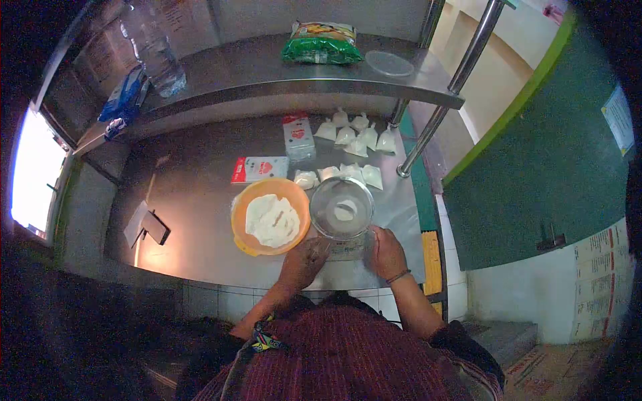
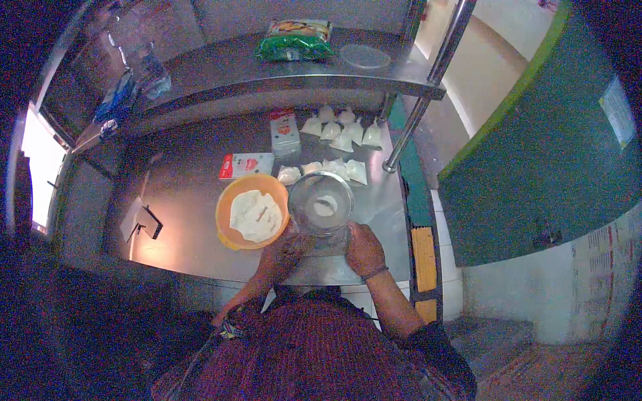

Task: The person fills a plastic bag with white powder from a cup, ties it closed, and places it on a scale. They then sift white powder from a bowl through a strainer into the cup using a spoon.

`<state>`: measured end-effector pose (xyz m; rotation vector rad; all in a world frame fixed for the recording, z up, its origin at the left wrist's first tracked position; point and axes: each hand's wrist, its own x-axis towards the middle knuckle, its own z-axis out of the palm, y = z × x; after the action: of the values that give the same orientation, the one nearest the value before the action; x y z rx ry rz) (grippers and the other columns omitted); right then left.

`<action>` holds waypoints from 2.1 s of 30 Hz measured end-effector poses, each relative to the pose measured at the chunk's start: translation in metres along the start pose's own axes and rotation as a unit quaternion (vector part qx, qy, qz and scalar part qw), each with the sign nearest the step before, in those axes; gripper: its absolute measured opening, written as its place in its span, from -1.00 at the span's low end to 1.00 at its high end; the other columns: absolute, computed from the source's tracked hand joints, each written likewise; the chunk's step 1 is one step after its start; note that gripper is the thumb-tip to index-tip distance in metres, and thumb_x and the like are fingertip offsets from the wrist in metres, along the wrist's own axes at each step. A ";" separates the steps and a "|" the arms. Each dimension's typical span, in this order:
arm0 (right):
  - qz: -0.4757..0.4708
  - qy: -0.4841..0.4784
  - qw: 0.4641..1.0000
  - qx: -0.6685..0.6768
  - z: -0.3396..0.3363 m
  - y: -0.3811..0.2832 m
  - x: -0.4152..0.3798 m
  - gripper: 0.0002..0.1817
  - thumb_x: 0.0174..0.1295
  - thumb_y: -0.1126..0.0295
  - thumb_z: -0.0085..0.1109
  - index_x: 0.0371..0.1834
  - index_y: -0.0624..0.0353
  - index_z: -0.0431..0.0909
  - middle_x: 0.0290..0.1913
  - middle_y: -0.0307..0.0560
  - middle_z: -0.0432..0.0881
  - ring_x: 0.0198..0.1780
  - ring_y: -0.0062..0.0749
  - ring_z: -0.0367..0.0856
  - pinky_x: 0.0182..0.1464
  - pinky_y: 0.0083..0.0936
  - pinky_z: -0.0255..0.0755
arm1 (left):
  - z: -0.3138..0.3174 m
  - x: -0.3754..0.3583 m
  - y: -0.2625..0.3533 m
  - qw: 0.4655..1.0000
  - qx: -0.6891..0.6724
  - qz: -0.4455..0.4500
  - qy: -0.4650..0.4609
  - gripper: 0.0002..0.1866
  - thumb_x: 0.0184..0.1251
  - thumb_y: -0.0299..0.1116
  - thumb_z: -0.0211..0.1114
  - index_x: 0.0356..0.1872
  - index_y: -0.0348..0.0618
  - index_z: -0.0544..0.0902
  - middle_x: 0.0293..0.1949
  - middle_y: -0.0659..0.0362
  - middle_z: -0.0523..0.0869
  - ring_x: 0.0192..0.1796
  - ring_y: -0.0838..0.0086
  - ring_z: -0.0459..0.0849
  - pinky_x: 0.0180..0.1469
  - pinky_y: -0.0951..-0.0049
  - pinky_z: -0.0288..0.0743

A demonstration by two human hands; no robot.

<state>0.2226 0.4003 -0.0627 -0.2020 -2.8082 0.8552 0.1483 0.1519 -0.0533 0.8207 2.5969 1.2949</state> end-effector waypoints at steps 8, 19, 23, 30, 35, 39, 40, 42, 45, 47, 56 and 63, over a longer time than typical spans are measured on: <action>-0.016 0.044 0.998 0.029 0.001 0.002 0.001 -0.66 0.39 0.48 -0.02 0.22 0.22 0.47 0.03 0.25 0.63 0.07 0.19 0.62 0.14 -0.01 0.53 | 0.001 -0.007 0.000 1.000 0.000 -0.024 -0.012 -0.55 0.32 -0.29 0.42 0.20 -0.16 0.63 -0.05 -0.16 0.76 -0.16 0.09 0.79 -0.08 0.18 0.64; -0.011 0.050 0.998 0.019 -0.002 -0.006 -0.007 -0.63 0.38 0.44 -0.03 0.23 0.21 0.49 0.09 0.21 0.65 0.15 0.12 0.62 0.18 -0.05 0.54 | 0.018 -0.006 -0.023 1.000 0.018 -0.013 -0.009 -0.48 0.37 -0.16 0.38 0.28 -0.18 0.58 -0.08 -0.15 0.78 -0.11 -0.01 0.79 0.00 0.10 0.64; -0.006 0.069 0.995 0.076 -0.001 -0.006 -0.010 -0.67 0.44 0.38 -0.06 0.19 0.20 0.53 0.04 0.19 0.68 0.08 0.15 0.66 0.14 -0.05 0.55 | 0.018 -0.006 -0.019 0.999 0.026 -0.022 -0.015 -0.47 0.36 -0.18 0.38 0.30 -0.16 0.57 0.00 -0.14 0.77 -0.05 -0.02 0.78 0.02 0.10 0.64; 0.083 0.071 0.988 0.109 -0.001 -0.001 0.005 -0.73 0.47 0.30 -0.01 -0.05 0.22 0.64 -0.11 0.24 0.72 -0.05 0.20 0.71 0.04 -0.07 0.56 | 0.013 -0.011 -0.001 0.998 -0.008 -0.055 -0.037 -0.51 0.37 -0.20 0.37 0.27 -0.14 0.60 0.14 -0.11 0.71 0.01 -0.04 0.76 0.07 0.13 0.65; 0.092 0.048 0.991 0.086 -0.005 0.011 0.010 -0.77 0.41 0.32 0.12 -0.08 0.23 0.68 -0.17 0.18 0.75 -0.09 0.08 0.74 -0.01 -0.19 0.59 | 0.020 -0.014 -0.020 0.996 0.059 0.070 0.008 -0.51 0.40 -0.18 0.37 0.27 -0.14 0.59 0.06 -0.13 0.75 -0.01 -0.02 0.77 0.06 0.16 0.64; 0.082 0.064 0.991 0.082 -0.007 0.016 0.018 -0.73 0.40 0.26 0.12 -0.12 0.23 0.71 -0.15 0.19 0.75 -0.08 0.08 0.74 0.00 -0.17 0.59 | 0.014 -0.017 0.001 0.998 -0.023 -0.051 -0.006 -0.52 0.39 -0.21 0.38 0.27 -0.14 0.59 0.01 -0.12 0.76 -0.04 0.01 0.79 0.01 0.18 0.66; 0.059 0.059 0.995 0.061 -0.007 0.016 0.020 -0.71 0.40 0.24 0.12 -0.14 0.23 0.72 -0.15 0.20 0.75 -0.07 0.08 0.74 0.01 -0.16 0.59 | 0.018 -0.017 -0.006 0.998 -0.023 -0.050 -0.005 -0.52 0.39 -0.21 0.38 0.27 -0.14 0.59 0.01 -0.12 0.76 -0.04 0.01 0.79 0.01 0.18 0.66; 0.079 0.053 0.994 0.058 -0.011 0.017 0.024 -0.71 0.40 0.25 0.12 -0.15 0.23 0.72 -0.13 0.20 0.75 -0.06 0.09 0.73 0.03 -0.14 0.58 | 0.022 -0.015 -0.020 0.995 0.057 0.079 0.028 -0.50 0.37 -0.24 0.41 0.28 -0.13 0.59 -0.01 -0.11 0.77 -0.07 0.06 0.80 -0.02 0.19 0.67; 0.098 0.036 0.992 0.067 -0.014 0.007 0.026 -0.68 0.43 0.21 0.07 -0.14 0.23 0.70 -0.12 0.24 0.73 -0.04 0.16 0.71 0.06 -0.07 0.56 | 0.017 -0.017 -0.005 1.000 -0.010 0.000 0.007 -0.48 0.36 -0.23 0.42 0.30 -0.16 0.57 -0.01 -0.11 0.78 -0.07 0.08 0.81 -0.03 0.18 0.67; 0.096 0.026 0.992 0.079 -0.016 0.006 0.024 -0.65 0.46 0.17 0.02 -0.12 0.22 0.68 -0.12 0.27 0.72 -0.04 0.23 0.69 0.07 -0.01 0.55 | 0.010 -0.016 0.008 0.999 -0.006 -0.035 -0.006 -0.48 0.37 -0.22 0.41 0.29 -0.18 0.57 -0.02 -0.11 0.78 -0.06 0.05 0.80 -0.04 0.17 0.67; 0.010 0.055 0.998 0.034 -0.020 -0.005 0.024 -0.74 0.50 0.27 -0.05 -0.06 0.21 0.56 -0.07 0.25 0.68 0.00 0.20 0.66 0.07 0.00 0.53 | 0.014 -0.013 -0.009 0.999 0.021 -0.037 -0.003 -0.49 0.38 -0.18 0.38 0.25 -0.23 0.58 0.12 -0.17 0.71 0.09 -0.06 0.71 0.13 0.08 0.60; 0.005 0.068 0.997 0.021 -0.009 -0.004 0.011 -0.74 0.50 0.27 -0.05 -0.06 0.24 0.55 -0.09 0.24 0.64 -0.01 0.21 0.64 0.08 0.00 0.52 | 0.009 -0.015 -0.003 0.998 -0.013 -0.057 -0.016 -0.48 0.40 -0.16 0.36 0.27 -0.24 0.57 0.18 -0.17 0.67 0.16 -0.07 0.68 0.19 0.07 0.56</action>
<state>0.2133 0.4043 -0.0513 -0.2570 -2.6636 0.8669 0.1629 0.1488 -0.0632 0.6734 2.5547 1.2701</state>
